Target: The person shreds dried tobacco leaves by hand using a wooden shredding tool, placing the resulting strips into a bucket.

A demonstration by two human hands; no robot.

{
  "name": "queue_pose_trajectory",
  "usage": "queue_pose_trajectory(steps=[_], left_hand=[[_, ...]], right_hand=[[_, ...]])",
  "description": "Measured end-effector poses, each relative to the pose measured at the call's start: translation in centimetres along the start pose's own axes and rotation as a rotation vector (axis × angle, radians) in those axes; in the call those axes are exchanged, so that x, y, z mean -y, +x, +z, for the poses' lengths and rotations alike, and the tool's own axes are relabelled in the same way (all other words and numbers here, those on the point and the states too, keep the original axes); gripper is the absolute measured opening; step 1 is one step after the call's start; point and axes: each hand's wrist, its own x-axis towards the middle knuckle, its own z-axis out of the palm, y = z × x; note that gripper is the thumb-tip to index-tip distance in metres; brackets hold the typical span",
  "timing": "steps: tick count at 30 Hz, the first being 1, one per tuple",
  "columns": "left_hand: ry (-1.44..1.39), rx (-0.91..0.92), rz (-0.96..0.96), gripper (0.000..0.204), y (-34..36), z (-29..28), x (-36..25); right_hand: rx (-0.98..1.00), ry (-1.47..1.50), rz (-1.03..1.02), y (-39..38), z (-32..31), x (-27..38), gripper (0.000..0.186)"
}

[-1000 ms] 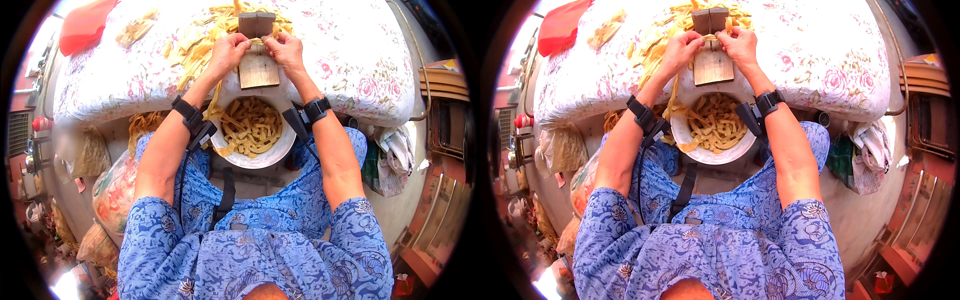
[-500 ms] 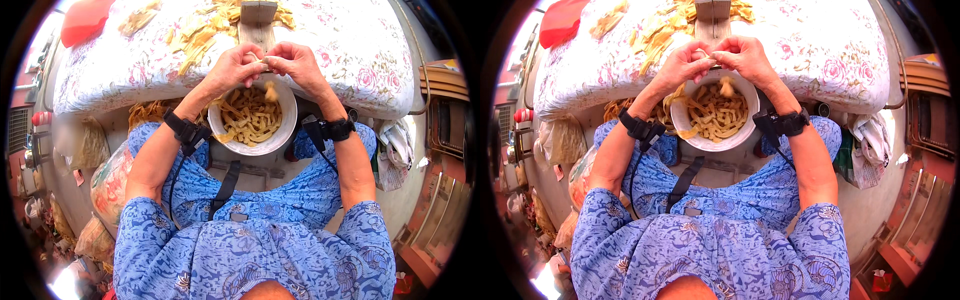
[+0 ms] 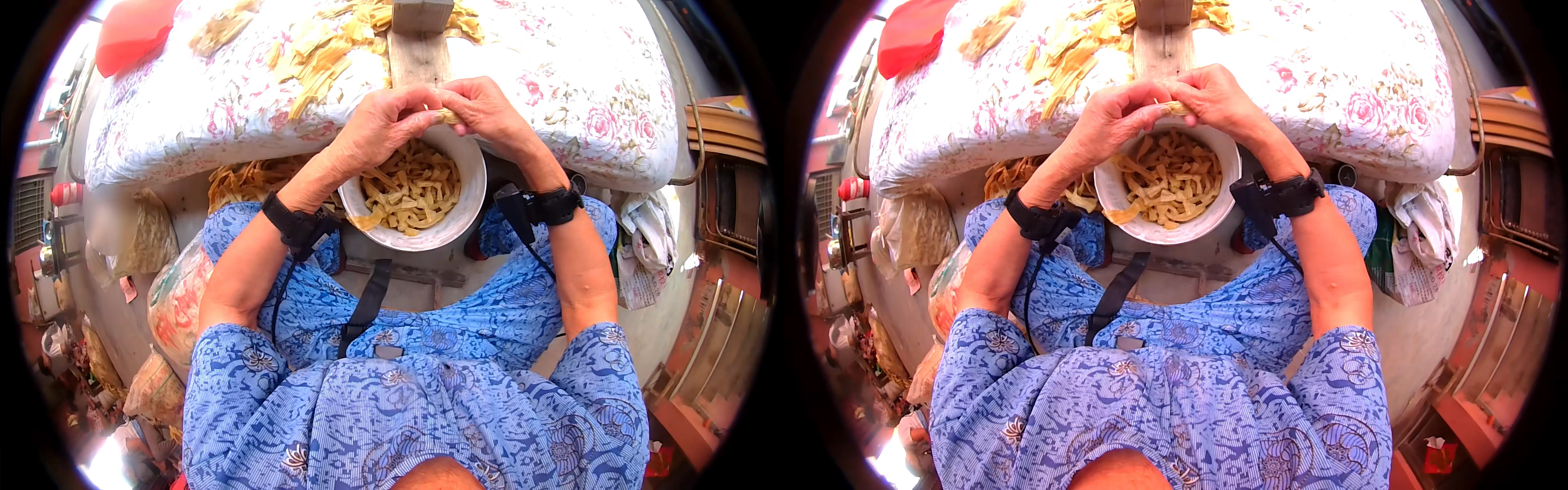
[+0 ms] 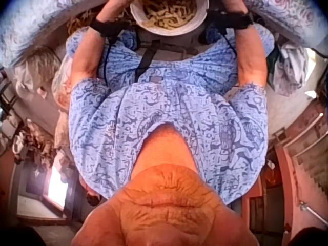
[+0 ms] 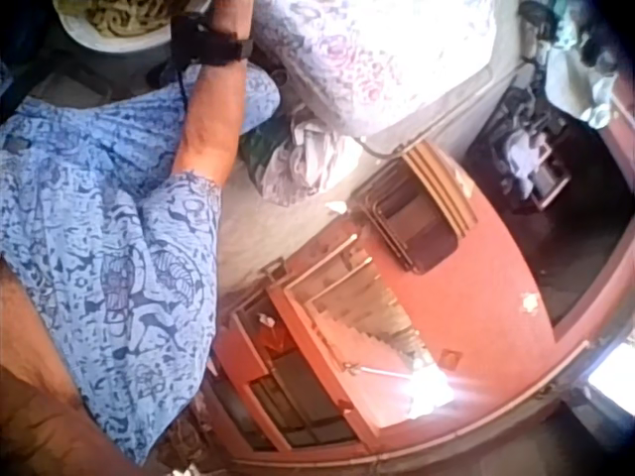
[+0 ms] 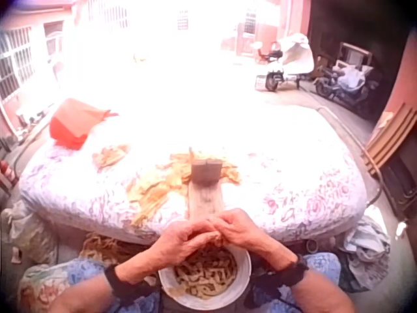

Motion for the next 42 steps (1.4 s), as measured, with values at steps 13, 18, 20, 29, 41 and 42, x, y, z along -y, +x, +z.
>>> queue_pose_trajectory(steps=[13, 18, 20, 29, 41, 42], left_hand=[[-0.562, 0.146, -0.145, 0.020, 0.8, -3.1, 0.9], [-0.847, 0.222, -0.378, 0.026, 0.6, -0.3, 3.0], [-0.968, 0.267, -0.508, 0.031, 0.5, 0.6, 2.8], [-1.110, 0.074, -0.467, 0.020, 1.1, 1.3, 2.3], [-0.361, -0.316, -0.122, 0.020, 1.2, 1.1, 1.0], [-0.259, -0.320, -0.124, 0.021, 1.1, 1.1, 1.1]], right_hand=[[0.427, 0.450, 0.023, -2.0, 0.4, 2.9, 0.032], [0.150, 0.319, -0.161, -0.5, 0.4, 1.4, 0.032], [0.017, -0.074, -0.208, -0.3, 1.3, 0.9, 0.028], [-0.376, -0.631, -0.761, 0.4, 1.3, -0.2, 0.014], [-0.348, -0.436, -0.277, 0.1, 1.9, 1.4, 0.016], [-0.370, -0.489, -0.301, 0.0, 2.2, 1.3, 0.017]])
